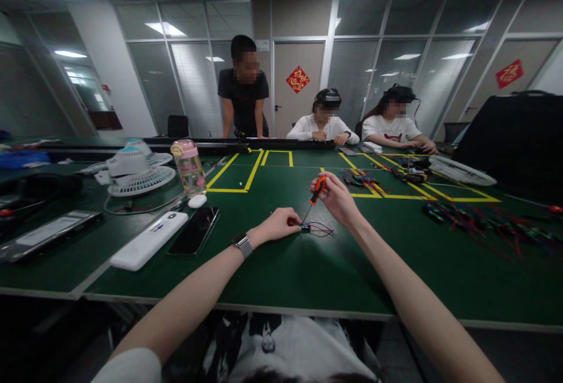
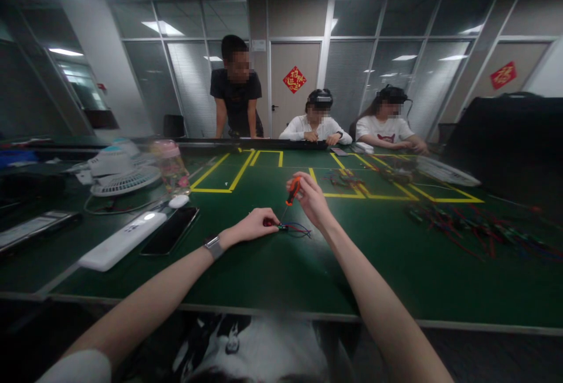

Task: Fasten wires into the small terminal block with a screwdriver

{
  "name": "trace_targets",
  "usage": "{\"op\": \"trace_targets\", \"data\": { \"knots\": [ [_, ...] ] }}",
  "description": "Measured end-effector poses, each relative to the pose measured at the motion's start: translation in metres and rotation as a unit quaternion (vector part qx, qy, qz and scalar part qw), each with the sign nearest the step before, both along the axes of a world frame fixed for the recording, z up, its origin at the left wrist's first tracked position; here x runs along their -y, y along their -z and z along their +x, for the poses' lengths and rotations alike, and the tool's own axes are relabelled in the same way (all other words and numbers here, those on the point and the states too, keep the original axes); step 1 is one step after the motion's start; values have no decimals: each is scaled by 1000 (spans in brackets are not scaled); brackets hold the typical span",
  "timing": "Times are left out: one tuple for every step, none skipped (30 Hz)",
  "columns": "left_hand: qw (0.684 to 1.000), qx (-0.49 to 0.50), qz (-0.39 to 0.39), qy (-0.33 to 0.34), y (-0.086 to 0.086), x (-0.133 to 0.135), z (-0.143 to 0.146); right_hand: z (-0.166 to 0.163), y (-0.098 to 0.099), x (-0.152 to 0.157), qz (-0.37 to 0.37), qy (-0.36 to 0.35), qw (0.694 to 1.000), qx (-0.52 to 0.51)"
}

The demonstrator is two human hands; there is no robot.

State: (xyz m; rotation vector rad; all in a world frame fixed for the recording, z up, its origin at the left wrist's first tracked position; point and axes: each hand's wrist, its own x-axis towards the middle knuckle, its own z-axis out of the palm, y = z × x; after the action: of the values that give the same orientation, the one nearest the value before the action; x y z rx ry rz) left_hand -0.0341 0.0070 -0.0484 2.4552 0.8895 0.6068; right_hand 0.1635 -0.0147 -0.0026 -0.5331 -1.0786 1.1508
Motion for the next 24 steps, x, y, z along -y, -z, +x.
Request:
{"op": "trace_targets", "data": {
  "knots": [
    [1000,-1,1,0,0,0,0,-1,0,0,3,8,1000,1],
    [1000,-3,1,-1,0,0,0,-1,1,0,7,19,1000,2],
    [1000,-4,1,-1,0,0,0,-1,1,0,11,31,999,4],
    [1000,-4,1,-1,0,0,0,-1,1,0,13,42,999,5],
    [1000,-3,0,-1,1,0,0,-1,0,1,12,50,999,8],
    [1000,-1,0,0,1,0,0,-1,-1,2,10,53,998,11],
    [1000,1,1,1,0,0,0,0,-1,2,7,49,999,17],
    [1000,3,1,1,0,0,0,0,-2,3,3,40,999,23],
    [1000,4,0,1,0,1,0,0,-3,4,-1,29,999,28],
    [1000,3,-1,0,-1,1,0,0,-3,4,-4,19,999,31],
    [1000,2,-2,-2,-1,2,0,0,-4,5,-8,11,999,31],
    [1000,1,-4,-4,-2,2,0,0,-4,5,-11,6,1000,28],
    [1000,2,-6,-4,-2,3,0,0,-4,5,-13,4,1000,22],
    [1000,3,-8,-3,-2,3,0,-1,-4,4,-16,3,1000,15],
    [1000,4,-10,-2,-2,3,0,-1,-3,4,-18,5,1000,8],
    [1000,5,-9,-1,-2,3,0,-2,-3,3,-19,9,1000,0],
    [1000,5,-8,0,-2,2,0,-2,-2,3,-22,15,1000,-6],
    [1000,4,-5,0,-1,2,1,-2,-2,2,-24,21,999,-11],
    [1000,2,-2,0,-1,2,1,-2,-1,2,-26,27,999,-14],
    [1000,2,0,-1,-1,1,1,-1,-1,1,-27,30,999,-15],
    [1000,3,1,-1,0,1,1,-1,-1,1,-28,31,999,-15],
    [1000,4,0,-2,0,1,1,0,-1,1,-27,30,999,-12],
    [1000,5,-2,-4,0,1,1,1,-1,1,-24,26,999,-7],
    [1000,5,-3,-5,0,1,1,1,-1,1,-21,21,1000,-1]
  ]
}}
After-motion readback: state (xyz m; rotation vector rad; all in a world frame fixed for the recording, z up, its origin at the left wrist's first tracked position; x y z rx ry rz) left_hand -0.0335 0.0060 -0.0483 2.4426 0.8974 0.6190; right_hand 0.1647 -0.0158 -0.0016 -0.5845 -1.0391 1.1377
